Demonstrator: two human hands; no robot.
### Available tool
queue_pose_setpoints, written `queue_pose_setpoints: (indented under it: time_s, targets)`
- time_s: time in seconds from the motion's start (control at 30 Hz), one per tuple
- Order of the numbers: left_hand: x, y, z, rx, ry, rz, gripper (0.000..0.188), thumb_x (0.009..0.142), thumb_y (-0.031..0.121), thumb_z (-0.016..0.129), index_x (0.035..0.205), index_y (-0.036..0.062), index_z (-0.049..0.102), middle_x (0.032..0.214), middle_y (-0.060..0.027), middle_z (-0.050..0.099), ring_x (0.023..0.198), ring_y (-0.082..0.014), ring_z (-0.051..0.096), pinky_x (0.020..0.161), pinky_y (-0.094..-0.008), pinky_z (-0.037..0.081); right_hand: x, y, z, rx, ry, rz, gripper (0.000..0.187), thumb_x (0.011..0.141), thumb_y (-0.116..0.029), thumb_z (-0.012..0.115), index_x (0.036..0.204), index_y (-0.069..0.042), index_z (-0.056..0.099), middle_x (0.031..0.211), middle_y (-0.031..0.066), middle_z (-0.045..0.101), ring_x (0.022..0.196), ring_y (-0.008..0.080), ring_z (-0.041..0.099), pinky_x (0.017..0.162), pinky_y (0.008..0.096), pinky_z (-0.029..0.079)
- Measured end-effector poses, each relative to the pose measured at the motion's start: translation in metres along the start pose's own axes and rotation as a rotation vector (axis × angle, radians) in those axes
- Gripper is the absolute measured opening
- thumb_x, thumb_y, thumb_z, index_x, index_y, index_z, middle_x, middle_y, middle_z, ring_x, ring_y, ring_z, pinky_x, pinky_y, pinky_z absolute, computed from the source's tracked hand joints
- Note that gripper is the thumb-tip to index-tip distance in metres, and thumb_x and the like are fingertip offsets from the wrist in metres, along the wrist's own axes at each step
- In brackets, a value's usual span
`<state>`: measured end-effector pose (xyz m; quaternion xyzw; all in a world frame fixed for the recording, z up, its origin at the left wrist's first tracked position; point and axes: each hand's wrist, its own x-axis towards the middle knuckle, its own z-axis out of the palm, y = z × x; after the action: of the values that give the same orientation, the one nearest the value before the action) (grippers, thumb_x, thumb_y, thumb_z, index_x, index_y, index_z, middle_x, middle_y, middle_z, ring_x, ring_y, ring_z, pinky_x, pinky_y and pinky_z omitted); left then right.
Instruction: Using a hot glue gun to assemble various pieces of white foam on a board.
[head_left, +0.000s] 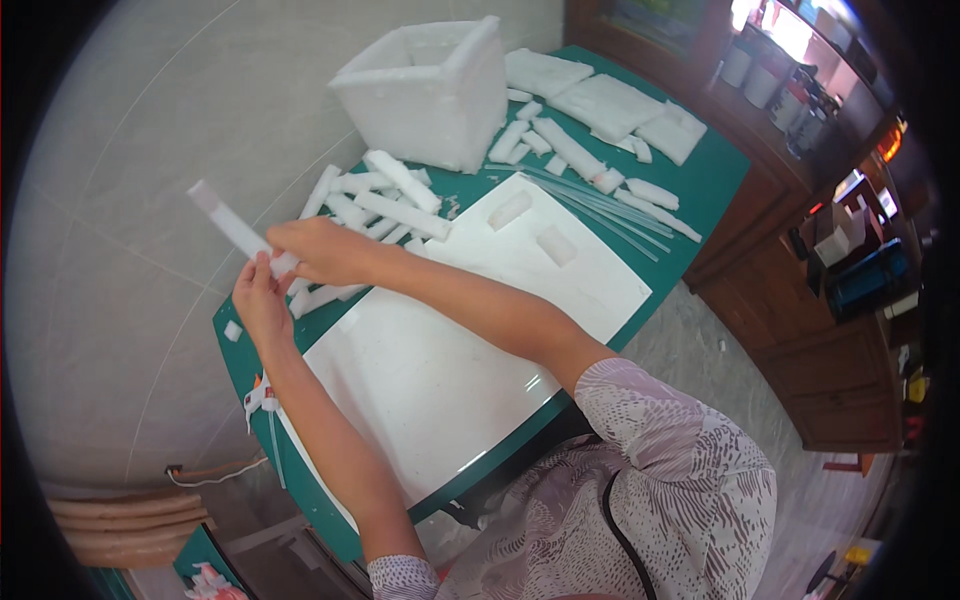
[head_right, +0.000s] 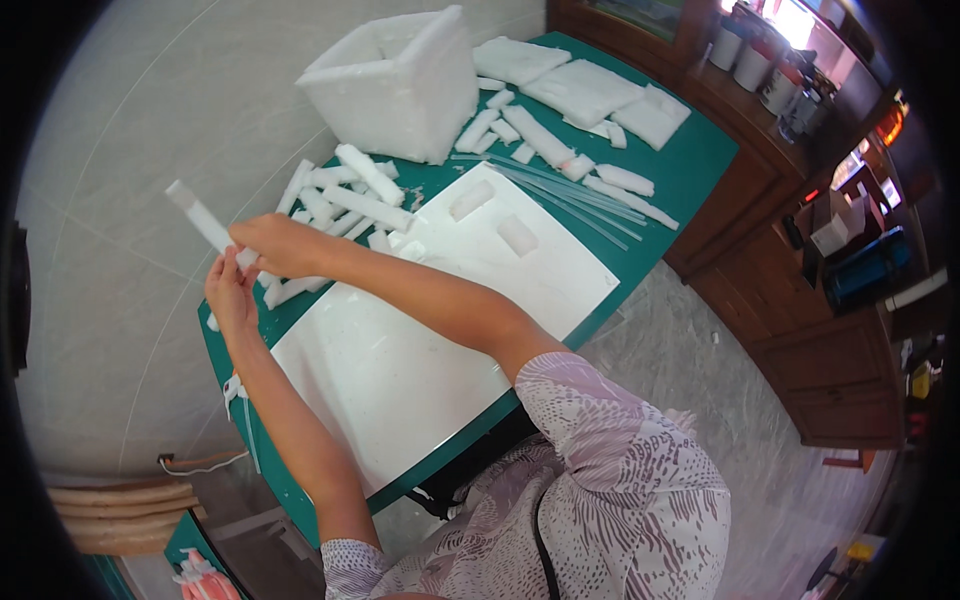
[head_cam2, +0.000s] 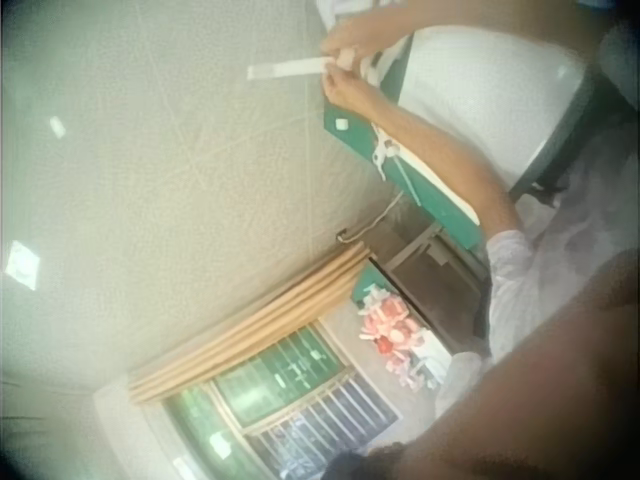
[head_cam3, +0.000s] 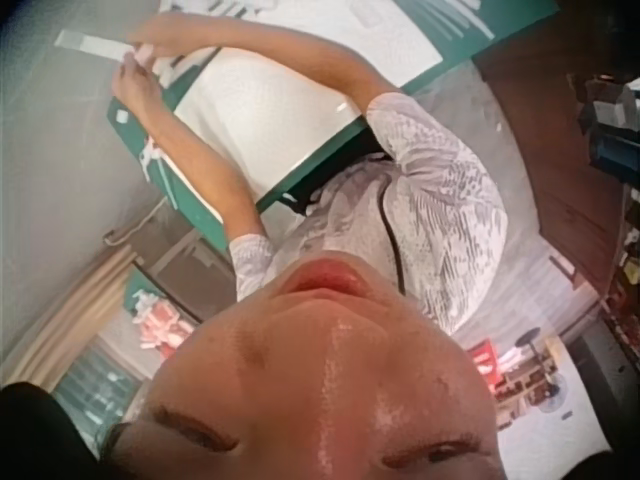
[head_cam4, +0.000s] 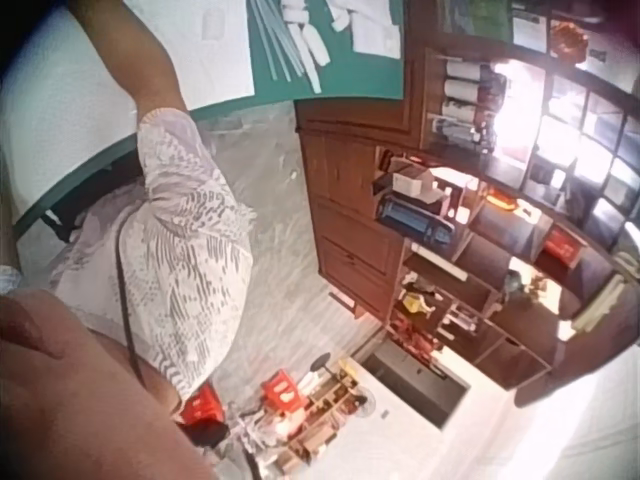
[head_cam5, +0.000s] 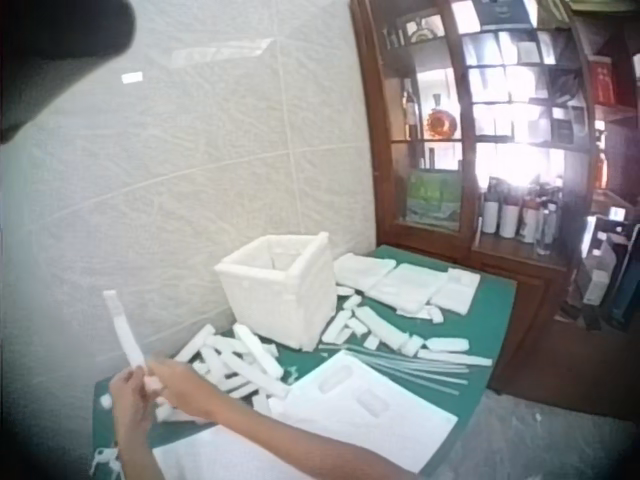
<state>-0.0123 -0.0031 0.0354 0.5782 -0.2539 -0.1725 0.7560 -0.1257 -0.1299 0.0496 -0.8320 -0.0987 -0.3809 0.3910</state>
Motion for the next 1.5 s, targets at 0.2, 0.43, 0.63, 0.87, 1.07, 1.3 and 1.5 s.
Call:
queue_pose_setpoints:
  time_s: [0.2, 0.43, 0.63, 0.87, 1.07, 1.3, 1.5]
  targets:
    - [0.0, 0.0, 0.0, -0.091, 0.105, -0.006, 0.021, 0.099, 0.015, 0.058, 0.098, -0.0065, 0.06, 0.083, -0.0053, 0.06, 0.063, -0.008, 0.054, 0.064, -0.0237, 0.055, -0.001, -0.002, 0.005, 0.068, 0.028, 0.011, 0.025, 0.082, -0.008, 0.067, 0.095, -0.001, 0.047, 0.088, 0.0175, 0.058, 0.085, 0.0409, 0.061, 0.069, 0.0451, 0.047]
    - [0.032, -0.033, -0.074, -0.24, 0.338, -0.045, 0.022, 0.099, 0.014, 0.057, 0.101, -0.0083, 0.057, 0.088, -0.0108, 0.062, 0.072, -0.0137, 0.063, 0.064, -0.0232, 0.056, 0.006, -0.027, 0.008, -0.064, 0.063, -0.151, 0.026, 0.081, -0.009, 0.067, 0.097, -0.001, 0.048, 0.092, 0.0162, 0.057, 0.08, 0.039, 0.062, 0.067, 0.045, 0.049]
    - [-0.019, 0.018, -0.019, 0.257, -0.05, -0.014, 0.022, 0.099, 0.018, 0.057, 0.107, -0.0025, 0.06, 0.101, -0.0148, 0.067, 0.073, -0.019, 0.068, 0.068, -0.026, 0.057, 0.011, 0.016, -0.036, -0.113, 0.398, 0.058, 0.05, 0.079, -0.006, 0.067, 0.126, -0.005, 0.049, 0.124, 0.0231, 0.05, 0.118, 0.0413, 0.049, 0.099, 0.0452, 0.042]
    - [-0.033, 0.023, 0.01, 0.708, -0.392, -0.102, 0.024, 0.099, 0.016, 0.057, 0.115, -0.0012, 0.061, 0.09, -0.0068, 0.068, 0.076, -0.0124, 0.066, 0.063, -0.0237, 0.053, 0.003, 0.031, -0.059, -0.016, 0.307, 0.129, 0.047, 0.081, -0.011, 0.068, 0.125, -0.004, 0.057, 0.123, 0.0198, 0.058, 0.108, 0.0361, 0.058, 0.094, 0.0429, 0.047]
    - [-0.051, 0.044, 0.01, 0.824, -0.363, 0.066, 0.04, 0.098, 0.013, 0.057, 0.134, -0.0008, 0.05, 0.097, -0.0105, 0.067, 0.085, -0.0129, 0.064, 0.067, -0.0252, 0.051, 0.006, 0.033, -0.034, -0.173, 0.314, 0.019, 0.021, 0.078, -0.012, 0.069, 0.094, 0.0, 0.066, 0.096, 0.0186, 0.064, 0.092, 0.0393, 0.06, 0.08, 0.0432, 0.049]
    - [-0.031, 0.025, 0.005, 0.412, -0.236, 0.063, 0.042, 0.099, 0.013, 0.056, 0.14, 0.0038, 0.046, 0.093, -0.0081, 0.066, 0.077, -0.0121, 0.063, 0.072, -0.0251, 0.051, 0.003, 0.004, -0.018, 0.117, 0.099, 0.206, 0.018, 0.08, -0.012, 0.072, 0.095, -0.004, 0.069, 0.086, 0.014, 0.07, 0.081, 0.0249, 0.069, 0.071, 0.0346, 0.052]
    - [-0.057, 0.061, -0.01, 0.419, -0.38, 0.058, 0.038, 0.098, 0.006, 0.052, 0.136, 0.0047, 0.05, 0.079, -0.0052, 0.061, 0.072, -0.0129, 0.061, 0.068, -0.027, 0.05, 0.004, 0.034, -0.113, 0.402, 0.487, 0.356, 0.022, 0.088, -0.015, 0.068, 0.104, 0.0, 0.067, 0.086, 0.0076, 0.069, 0.076, 0.0169, 0.067, 0.074, 0.0301, 0.054]
